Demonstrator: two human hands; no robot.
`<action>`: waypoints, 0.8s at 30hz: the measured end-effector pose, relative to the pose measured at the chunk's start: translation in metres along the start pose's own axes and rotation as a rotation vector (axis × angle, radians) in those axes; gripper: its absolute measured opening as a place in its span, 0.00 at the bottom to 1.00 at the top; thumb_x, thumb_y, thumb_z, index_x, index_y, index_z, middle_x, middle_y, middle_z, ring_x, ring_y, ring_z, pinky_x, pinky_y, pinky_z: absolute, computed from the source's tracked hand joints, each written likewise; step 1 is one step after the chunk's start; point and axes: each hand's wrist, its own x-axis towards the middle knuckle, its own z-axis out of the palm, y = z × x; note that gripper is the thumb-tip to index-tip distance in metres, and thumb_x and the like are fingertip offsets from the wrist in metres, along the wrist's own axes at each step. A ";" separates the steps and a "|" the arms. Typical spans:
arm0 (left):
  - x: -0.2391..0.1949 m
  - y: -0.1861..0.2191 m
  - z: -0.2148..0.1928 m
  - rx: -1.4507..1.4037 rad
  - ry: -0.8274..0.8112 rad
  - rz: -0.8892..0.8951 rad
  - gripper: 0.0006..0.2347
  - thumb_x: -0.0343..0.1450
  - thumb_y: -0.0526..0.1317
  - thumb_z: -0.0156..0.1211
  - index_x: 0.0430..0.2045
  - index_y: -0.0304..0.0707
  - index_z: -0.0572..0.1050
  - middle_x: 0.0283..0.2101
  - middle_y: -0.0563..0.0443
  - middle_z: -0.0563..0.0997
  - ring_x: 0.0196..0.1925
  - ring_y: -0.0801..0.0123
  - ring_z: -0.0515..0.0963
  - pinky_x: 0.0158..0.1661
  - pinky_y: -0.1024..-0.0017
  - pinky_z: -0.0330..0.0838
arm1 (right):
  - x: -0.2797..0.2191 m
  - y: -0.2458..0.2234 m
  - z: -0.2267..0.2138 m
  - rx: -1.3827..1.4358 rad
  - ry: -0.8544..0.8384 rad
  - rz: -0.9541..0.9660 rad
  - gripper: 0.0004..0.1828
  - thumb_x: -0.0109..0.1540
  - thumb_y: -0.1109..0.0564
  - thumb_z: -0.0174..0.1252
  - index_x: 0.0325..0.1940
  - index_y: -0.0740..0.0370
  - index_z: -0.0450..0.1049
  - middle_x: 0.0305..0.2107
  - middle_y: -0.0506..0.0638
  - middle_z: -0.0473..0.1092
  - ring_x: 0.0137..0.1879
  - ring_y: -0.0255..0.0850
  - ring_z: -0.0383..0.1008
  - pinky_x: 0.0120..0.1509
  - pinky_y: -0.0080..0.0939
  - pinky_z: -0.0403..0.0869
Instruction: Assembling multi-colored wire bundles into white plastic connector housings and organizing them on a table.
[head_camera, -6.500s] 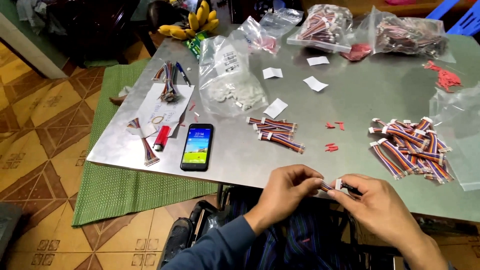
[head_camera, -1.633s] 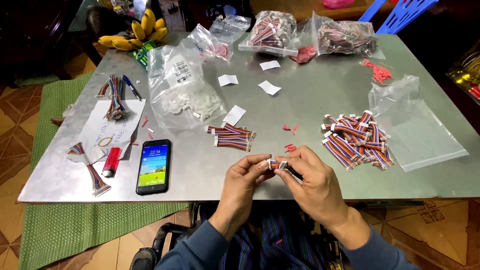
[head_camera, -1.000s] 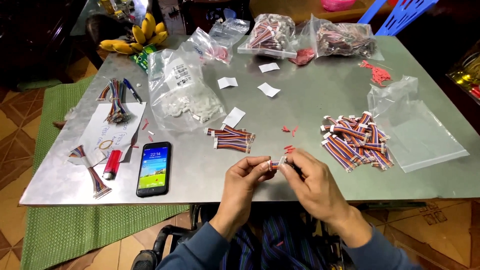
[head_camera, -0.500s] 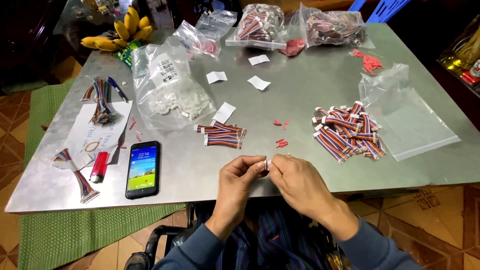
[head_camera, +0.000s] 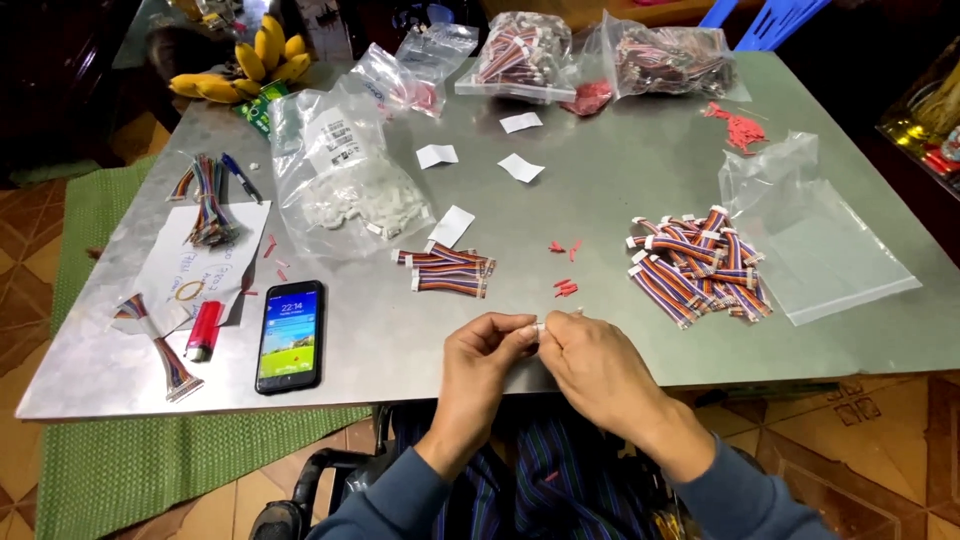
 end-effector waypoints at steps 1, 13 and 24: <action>0.006 -0.009 0.004 -0.001 0.008 0.002 0.06 0.68 0.32 0.67 0.35 0.28 0.82 0.35 0.45 0.87 0.38 0.70 0.84 0.45 0.75 0.81 | 0.000 0.004 -0.006 0.001 -0.005 -0.007 0.18 0.70 0.53 0.43 0.27 0.58 0.60 0.20 0.52 0.65 0.27 0.50 0.64 0.36 0.54 0.64; -0.003 0.002 -0.001 0.000 -0.047 0.045 0.04 0.71 0.34 0.65 0.35 0.33 0.81 0.36 0.50 0.84 0.39 0.74 0.82 0.45 0.77 0.79 | 0.003 0.006 -0.004 0.003 -0.071 0.093 0.20 0.69 0.49 0.45 0.25 0.59 0.59 0.16 0.51 0.63 0.26 0.47 0.60 0.36 0.50 0.60; -0.006 -0.003 -0.004 0.091 -0.071 0.058 0.06 0.72 0.37 0.65 0.38 0.36 0.81 0.39 0.52 0.84 0.41 0.76 0.81 0.45 0.79 0.77 | 0.000 0.007 0.003 -0.114 -0.096 0.118 0.18 0.69 0.49 0.43 0.28 0.58 0.61 0.21 0.52 0.67 0.29 0.51 0.66 0.39 0.53 0.64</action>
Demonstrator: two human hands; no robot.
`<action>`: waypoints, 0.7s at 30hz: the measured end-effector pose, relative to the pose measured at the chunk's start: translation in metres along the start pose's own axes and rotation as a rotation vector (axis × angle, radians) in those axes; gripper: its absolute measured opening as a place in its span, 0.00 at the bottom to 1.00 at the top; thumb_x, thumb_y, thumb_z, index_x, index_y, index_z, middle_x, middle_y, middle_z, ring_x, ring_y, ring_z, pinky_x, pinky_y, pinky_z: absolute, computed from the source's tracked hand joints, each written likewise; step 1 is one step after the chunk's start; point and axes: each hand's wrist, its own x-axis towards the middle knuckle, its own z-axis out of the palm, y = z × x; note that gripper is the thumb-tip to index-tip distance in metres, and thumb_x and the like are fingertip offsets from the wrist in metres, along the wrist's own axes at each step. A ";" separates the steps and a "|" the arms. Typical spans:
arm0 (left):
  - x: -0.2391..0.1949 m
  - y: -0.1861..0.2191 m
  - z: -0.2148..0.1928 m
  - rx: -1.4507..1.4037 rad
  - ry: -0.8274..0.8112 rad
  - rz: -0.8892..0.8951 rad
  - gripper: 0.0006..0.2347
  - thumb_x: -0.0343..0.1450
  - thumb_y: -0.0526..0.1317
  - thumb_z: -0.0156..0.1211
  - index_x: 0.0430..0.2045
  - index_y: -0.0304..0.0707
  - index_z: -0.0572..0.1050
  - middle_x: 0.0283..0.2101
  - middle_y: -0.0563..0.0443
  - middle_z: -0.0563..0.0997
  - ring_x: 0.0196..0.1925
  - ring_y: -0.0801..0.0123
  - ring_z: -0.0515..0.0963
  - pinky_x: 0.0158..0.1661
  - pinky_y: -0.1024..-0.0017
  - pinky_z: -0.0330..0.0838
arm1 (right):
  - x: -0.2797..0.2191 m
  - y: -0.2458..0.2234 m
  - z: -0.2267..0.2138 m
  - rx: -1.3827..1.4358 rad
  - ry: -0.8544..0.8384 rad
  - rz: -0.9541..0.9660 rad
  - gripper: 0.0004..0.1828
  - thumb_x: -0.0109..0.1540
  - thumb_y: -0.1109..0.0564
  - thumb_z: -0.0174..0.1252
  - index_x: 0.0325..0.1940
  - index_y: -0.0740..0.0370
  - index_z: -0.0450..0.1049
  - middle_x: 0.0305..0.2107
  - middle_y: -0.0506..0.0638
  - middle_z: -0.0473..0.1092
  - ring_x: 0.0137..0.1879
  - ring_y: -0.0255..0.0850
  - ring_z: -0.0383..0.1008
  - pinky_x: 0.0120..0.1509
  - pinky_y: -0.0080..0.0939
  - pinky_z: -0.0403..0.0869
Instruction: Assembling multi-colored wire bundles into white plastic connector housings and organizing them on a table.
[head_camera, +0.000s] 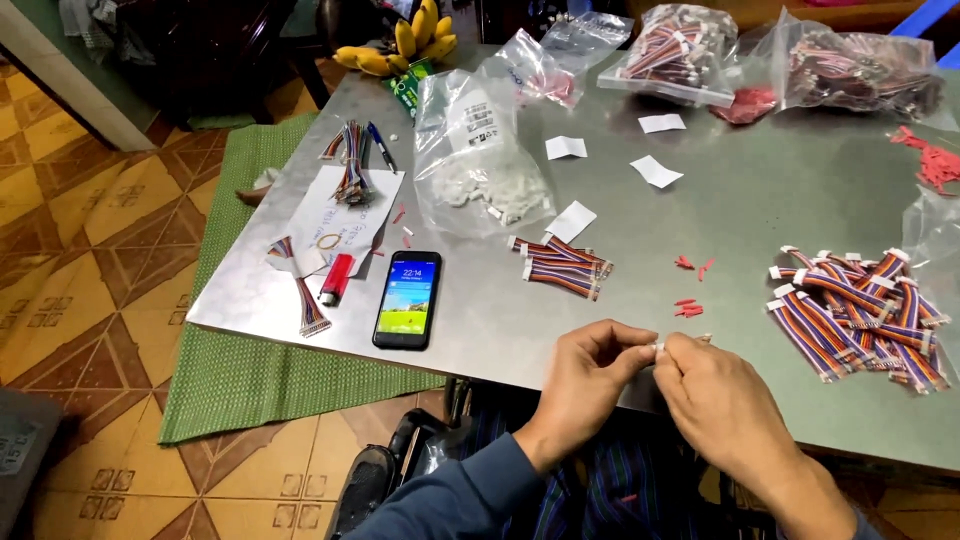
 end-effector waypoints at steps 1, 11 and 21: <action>0.001 0.002 0.000 0.000 0.000 -0.001 0.06 0.72 0.37 0.65 0.38 0.36 0.81 0.39 0.52 0.84 0.41 0.76 0.81 0.45 0.79 0.77 | 0.001 -0.003 -0.006 0.000 -0.001 0.000 0.18 0.69 0.49 0.43 0.28 0.58 0.61 0.21 0.52 0.67 0.29 0.51 0.66 0.39 0.53 0.64; 0.002 -0.003 0.001 0.010 0.003 -0.011 0.06 0.72 0.35 0.65 0.39 0.36 0.81 0.38 0.52 0.84 0.41 0.78 0.80 0.45 0.81 0.77 | 0.000 -0.002 -0.004 -0.005 -0.005 0.042 0.18 0.68 0.48 0.43 0.27 0.58 0.61 0.20 0.53 0.67 0.29 0.54 0.65 0.39 0.54 0.63; 0.007 -0.012 -0.002 -0.001 -0.028 0.008 0.06 0.71 0.34 0.66 0.41 0.36 0.81 0.40 0.51 0.84 0.42 0.77 0.81 0.46 0.81 0.78 | 0.001 0.000 -0.002 -0.005 0.023 0.038 0.18 0.68 0.48 0.43 0.27 0.58 0.60 0.19 0.52 0.66 0.28 0.52 0.64 0.38 0.54 0.62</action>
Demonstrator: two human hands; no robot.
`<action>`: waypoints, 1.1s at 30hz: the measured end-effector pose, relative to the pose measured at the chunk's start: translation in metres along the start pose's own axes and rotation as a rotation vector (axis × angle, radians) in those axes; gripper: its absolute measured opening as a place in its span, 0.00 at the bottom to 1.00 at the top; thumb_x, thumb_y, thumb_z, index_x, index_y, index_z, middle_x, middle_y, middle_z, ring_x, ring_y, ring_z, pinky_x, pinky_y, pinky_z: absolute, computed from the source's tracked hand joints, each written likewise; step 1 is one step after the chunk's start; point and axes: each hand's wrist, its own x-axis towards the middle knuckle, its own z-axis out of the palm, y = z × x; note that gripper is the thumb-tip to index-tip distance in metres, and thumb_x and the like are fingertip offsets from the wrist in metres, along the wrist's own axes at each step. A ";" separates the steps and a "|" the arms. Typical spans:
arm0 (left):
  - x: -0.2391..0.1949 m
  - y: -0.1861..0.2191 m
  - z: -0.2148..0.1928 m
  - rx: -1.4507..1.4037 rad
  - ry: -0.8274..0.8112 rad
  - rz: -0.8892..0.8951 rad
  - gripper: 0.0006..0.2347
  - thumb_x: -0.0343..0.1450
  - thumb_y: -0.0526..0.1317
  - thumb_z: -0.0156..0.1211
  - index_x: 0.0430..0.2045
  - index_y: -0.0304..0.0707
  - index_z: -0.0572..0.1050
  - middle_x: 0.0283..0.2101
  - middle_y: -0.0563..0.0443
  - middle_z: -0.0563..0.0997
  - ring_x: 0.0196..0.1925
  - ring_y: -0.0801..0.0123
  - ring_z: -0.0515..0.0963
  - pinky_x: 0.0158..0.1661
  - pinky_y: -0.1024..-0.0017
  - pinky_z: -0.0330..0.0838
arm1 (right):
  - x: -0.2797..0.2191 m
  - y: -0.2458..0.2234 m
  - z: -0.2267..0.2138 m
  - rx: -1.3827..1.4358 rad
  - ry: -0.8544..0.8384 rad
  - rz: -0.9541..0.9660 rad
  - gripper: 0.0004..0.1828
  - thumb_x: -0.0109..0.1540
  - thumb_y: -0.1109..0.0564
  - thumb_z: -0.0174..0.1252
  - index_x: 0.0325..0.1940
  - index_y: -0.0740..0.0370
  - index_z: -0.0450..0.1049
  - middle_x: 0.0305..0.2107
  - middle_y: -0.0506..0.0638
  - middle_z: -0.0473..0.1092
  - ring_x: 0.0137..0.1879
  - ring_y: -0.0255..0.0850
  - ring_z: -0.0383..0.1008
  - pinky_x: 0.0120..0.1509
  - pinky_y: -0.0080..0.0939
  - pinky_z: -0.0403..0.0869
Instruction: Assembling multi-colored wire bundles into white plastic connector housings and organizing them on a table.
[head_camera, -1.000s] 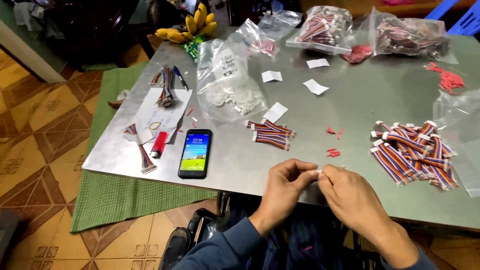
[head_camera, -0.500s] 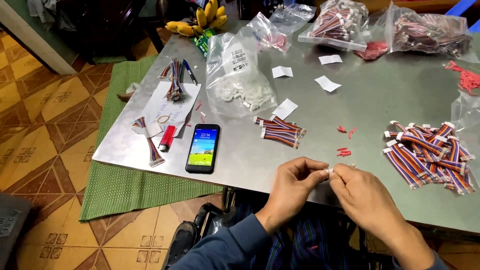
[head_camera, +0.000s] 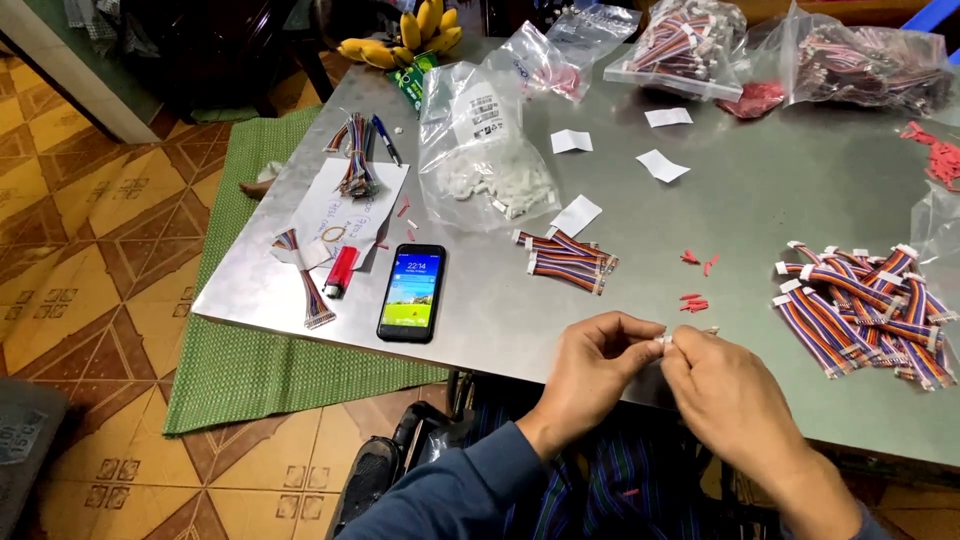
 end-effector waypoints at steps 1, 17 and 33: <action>0.000 0.002 -0.001 0.001 -0.001 0.002 0.06 0.71 0.34 0.66 0.41 0.36 0.81 0.40 0.51 0.84 0.42 0.77 0.81 0.46 0.81 0.78 | -0.001 -0.004 -0.003 0.000 0.003 -0.001 0.18 0.68 0.48 0.43 0.27 0.58 0.60 0.19 0.52 0.66 0.28 0.52 0.64 0.38 0.54 0.62; 0.018 0.012 -0.047 0.905 0.087 0.753 0.06 0.70 0.33 0.66 0.38 0.38 0.78 0.40 0.47 0.83 0.41 0.57 0.81 0.43 0.63 0.75 | 0.004 0.047 -0.055 0.160 0.021 0.062 0.19 0.62 0.45 0.64 0.22 0.55 0.71 0.15 0.47 0.61 0.25 0.38 0.59 0.33 0.42 0.57; 0.075 0.035 -0.117 1.483 0.207 0.394 0.10 0.69 0.37 0.61 0.43 0.49 0.81 0.44 0.54 0.79 0.47 0.58 0.80 0.45 0.64 0.73 | 0.072 0.069 -0.033 0.088 0.295 -0.034 0.08 0.59 0.52 0.63 0.41 0.54 0.82 0.38 0.54 0.78 0.49 0.56 0.79 0.54 0.54 0.76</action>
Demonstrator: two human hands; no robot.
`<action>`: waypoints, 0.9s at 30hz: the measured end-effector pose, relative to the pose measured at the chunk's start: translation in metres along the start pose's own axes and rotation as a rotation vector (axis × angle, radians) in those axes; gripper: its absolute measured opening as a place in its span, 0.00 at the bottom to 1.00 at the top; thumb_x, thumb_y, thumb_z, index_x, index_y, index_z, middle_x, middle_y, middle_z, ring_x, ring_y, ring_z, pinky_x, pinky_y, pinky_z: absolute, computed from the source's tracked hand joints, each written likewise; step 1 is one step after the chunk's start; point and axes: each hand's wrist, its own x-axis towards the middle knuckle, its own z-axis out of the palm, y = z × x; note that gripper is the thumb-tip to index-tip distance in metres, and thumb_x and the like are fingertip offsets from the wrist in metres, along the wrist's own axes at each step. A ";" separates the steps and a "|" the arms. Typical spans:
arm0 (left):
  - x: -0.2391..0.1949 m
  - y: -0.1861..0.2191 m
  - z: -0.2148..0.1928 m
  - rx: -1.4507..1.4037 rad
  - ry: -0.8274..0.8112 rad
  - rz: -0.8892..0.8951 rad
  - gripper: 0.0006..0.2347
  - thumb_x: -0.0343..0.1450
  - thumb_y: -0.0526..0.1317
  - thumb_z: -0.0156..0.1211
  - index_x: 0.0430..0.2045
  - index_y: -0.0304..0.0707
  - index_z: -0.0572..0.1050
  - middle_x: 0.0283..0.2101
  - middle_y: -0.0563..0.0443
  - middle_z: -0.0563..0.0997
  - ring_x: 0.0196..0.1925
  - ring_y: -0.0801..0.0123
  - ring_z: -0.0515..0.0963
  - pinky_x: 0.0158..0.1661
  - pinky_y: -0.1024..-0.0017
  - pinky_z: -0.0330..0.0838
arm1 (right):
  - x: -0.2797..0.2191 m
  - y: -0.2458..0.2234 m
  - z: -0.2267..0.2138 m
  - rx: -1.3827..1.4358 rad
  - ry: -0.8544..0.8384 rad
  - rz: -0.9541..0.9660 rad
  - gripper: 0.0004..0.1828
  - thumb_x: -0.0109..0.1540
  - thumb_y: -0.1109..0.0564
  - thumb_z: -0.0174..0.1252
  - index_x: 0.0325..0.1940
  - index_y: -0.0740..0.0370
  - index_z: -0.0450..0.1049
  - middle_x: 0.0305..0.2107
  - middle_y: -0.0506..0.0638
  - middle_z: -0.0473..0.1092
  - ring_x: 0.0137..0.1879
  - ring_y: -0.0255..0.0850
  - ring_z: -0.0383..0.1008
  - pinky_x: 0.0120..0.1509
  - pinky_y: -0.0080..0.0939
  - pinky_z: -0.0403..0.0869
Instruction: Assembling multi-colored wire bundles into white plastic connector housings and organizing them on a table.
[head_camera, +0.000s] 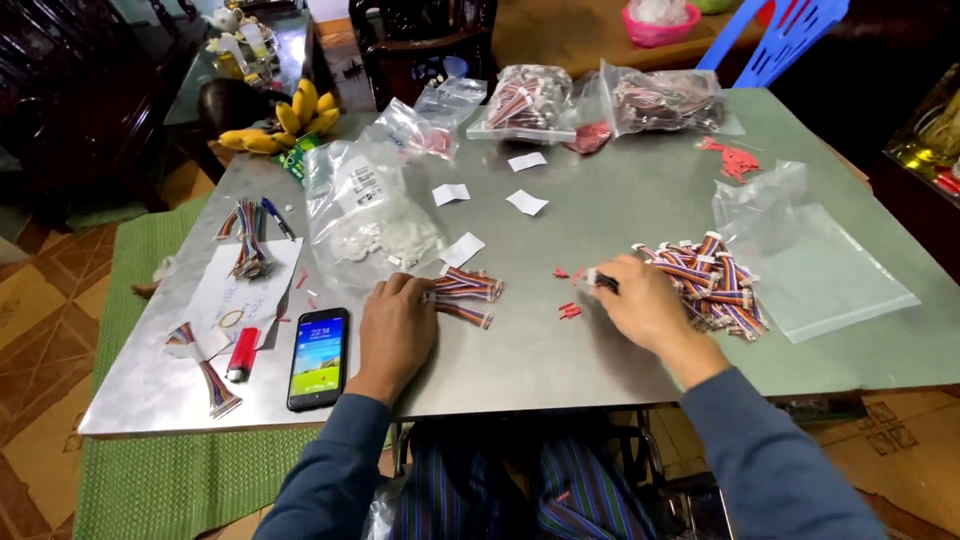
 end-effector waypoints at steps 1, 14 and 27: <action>0.001 0.000 0.001 0.000 0.001 0.004 0.10 0.69 0.37 0.61 0.43 0.49 0.81 0.44 0.54 0.79 0.47 0.58 0.80 0.45 0.64 0.73 | 0.005 0.000 0.002 0.000 0.003 0.002 0.08 0.59 0.52 0.63 0.41 0.54 0.82 0.38 0.54 0.78 0.49 0.56 0.79 0.54 0.54 0.76; 0.041 -0.016 0.025 -0.005 -0.105 0.129 0.12 0.69 0.37 0.61 0.45 0.53 0.80 0.49 0.56 0.81 0.53 0.58 0.79 0.50 0.64 0.74 | 0.030 0.005 0.017 -0.223 -0.133 0.028 0.11 0.65 0.49 0.56 0.45 0.56 0.76 0.43 0.55 0.73 0.49 0.60 0.79 0.54 0.58 0.77; 0.059 -0.017 0.042 0.002 -0.075 0.198 0.05 0.69 0.35 0.61 0.35 0.46 0.81 0.37 0.48 0.82 0.37 0.53 0.83 0.39 0.60 0.79 | -0.042 -0.006 -0.014 0.383 -0.048 0.325 0.06 0.62 0.56 0.58 0.40 0.52 0.80 0.30 0.53 0.78 0.43 0.46 0.79 0.49 0.46 0.74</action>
